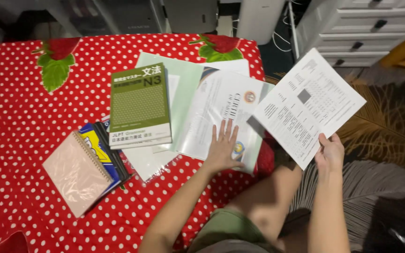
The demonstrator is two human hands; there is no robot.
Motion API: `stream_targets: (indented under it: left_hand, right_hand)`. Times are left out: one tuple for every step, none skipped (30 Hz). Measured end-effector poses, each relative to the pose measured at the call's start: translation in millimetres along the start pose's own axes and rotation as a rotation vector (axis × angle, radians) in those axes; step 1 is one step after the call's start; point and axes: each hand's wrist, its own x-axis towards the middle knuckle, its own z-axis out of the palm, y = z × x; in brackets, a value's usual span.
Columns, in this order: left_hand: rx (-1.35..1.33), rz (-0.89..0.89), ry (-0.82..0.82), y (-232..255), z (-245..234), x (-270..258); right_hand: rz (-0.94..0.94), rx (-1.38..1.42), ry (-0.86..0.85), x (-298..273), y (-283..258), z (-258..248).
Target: Organize study materials and documents from a shelf and put them into a folder.
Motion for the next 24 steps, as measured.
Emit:
stream_targets:
  left_hand:
    - [-0.001,0.005,-0.004,-1,4,2]
    - [0.031,-0.016,0.011,-3,7,3]
    - [0.063,-0.036,0.026,-6,10,4]
    - [0.064,-0.035,0.022,-12,20,6]
    - [0.03,-0.028,0.089,-19,29,8]
    - [-0.005,-0.022,0.157,-26,38,11]
    - [-0.005,-0.022,0.156,-31,43,12]
    - [-0.015,-0.001,0.326,-37,47,14]
    - [-0.026,0.021,0.497,-43,50,15]
    - [-0.024,0.022,0.497,-39,30,13]
    - [-0.342,-0.253,0.535,-36,10,12]
    - [-0.659,-0.532,0.553,-33,-10,8]
    - [-0.656,-0.533,0.553,-51,-7,7]
    - [-0.824,-0.502,0.649,-69,-7,9]
    - [-0.991,-0.466,0.744,-88,-7,10]
    - [-0.989,-0.465,0.746,-90,-19,7]
    - [-1.148,-0.507,0.7,-93,-32,3]
    - [-1.306,-0.55,0.653,-97,-45,-2]
    - [-1.303,-0.551,0.656,-97,-48,-3]
    - [-1.378,-0.611,0.585,-97,-51,-4]
    - [-1.451,-0.67,0.512,-96,-53,-4]
    - [-1.449,-0.672,0.51,-99,-42,-3]
    - [-1.481,-0.66,0.474,-102,-31,-2]
    - [-1.513,-0.647,0.434,-105,-19,0]
  right_hand:
    - [-0.002,0.001,0.006,-7,-5,0]
    - [-0.008,0.021,0.029,-13,-8,1]
    - [-0.014,0.041,0.052,-19,-12,2]
    - [-0.012,0.043,0.055,-21,-12,0]
    - [-0.024,0.044,0.061,-22,-12,-1]
    - [-0.037,0.045,0.064,-23,-13,-3]
    - [-0.037,0.045,0.066,-27,-14,-5]
    - [-0.047,0.048,0.059,-29,-16,-5]
    - [-0.057,0.052,0.053,-32,-17,-5]
    - [-0.058,0.054,0.053,-31,-19,-7]
    - [-0.07,0.031,0.056,-31,-21,-8]
    - [-0.079,0.008,0.057,-32,-21,-9]
    - [-0.077,0.01,0.057,-34,-21,-8]
    - [-0.078,0.01,0.045,-34,-21,-6]
    - [-0.079,0.009,0.034,-34,-21,-3]
    - [-0.078,0.012,0.033,-33,-19,-4]
    - [-0.076,0.015,0.011,-33,-16,-4]
    - [-0.072,0.017,-0.012,-32,-12,-2]
    - [-0.069,0.018,-0.015,-34,-11,3]
    - [-0.063,0.03,-0.026,-36,-11,8]
    - [-0.056,0.042,-0.036,-38,-10,13]
    - [-0.055,0.042,-0.034,-37,-7,11]
    - [-0.05,0.054,-0.036,-35,-4,10]
    - [-0.047,0.066,-0.036,-33,-2,7]
